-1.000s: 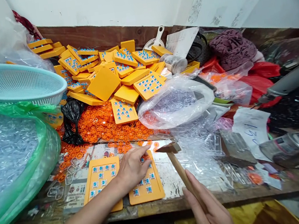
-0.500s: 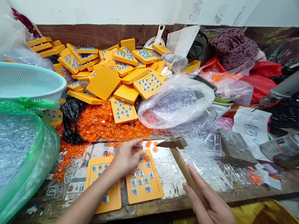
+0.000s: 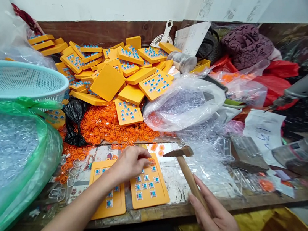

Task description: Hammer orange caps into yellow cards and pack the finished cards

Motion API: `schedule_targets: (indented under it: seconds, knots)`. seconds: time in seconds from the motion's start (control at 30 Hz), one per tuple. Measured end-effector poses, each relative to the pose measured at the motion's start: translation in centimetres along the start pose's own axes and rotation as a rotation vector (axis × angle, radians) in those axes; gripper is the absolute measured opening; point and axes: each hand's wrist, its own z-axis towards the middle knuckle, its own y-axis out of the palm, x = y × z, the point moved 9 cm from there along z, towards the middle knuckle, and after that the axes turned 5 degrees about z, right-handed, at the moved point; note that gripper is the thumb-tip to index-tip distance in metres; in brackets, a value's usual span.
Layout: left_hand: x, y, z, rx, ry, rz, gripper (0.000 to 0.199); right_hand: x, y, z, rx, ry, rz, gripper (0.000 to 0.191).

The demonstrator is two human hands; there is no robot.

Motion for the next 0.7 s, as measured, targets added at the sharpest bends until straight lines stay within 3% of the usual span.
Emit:
schedule_targets:
  seconds: [0.17,0.3,0.4,0.57,0.7]
  knots:
    - [0.4,0.6,-1.5,0.122,0.090,0.050,0.012,-2.6,2.0,0.0,-0.182,-0.329,-0.115,0.041]
    - [0.3,0.7,-1.6,0.165,0.090,0.047,0.008,-4.7,2.3,-0.4,-0.212,-0.514,-0.155,0.044]
    - [0.3,0.7,-1.5,0.196,0.049,0.042,0.004,-5.9,2.2,-0.5,-0.210,-0.530,-0.167,0.046]
    - [0.0,0.6,-1.6,0.174,0.002,-0.012,0.007,-5.7,3.3,-0.3,-0.339,-0.457,-0.283,0.042]
    - [-1.9,-2.5,-1.8,0.275,-0.015,0.013,0.023,-4.8,2.6,0.2,-0.274,-0.398,-0.193,0.041]
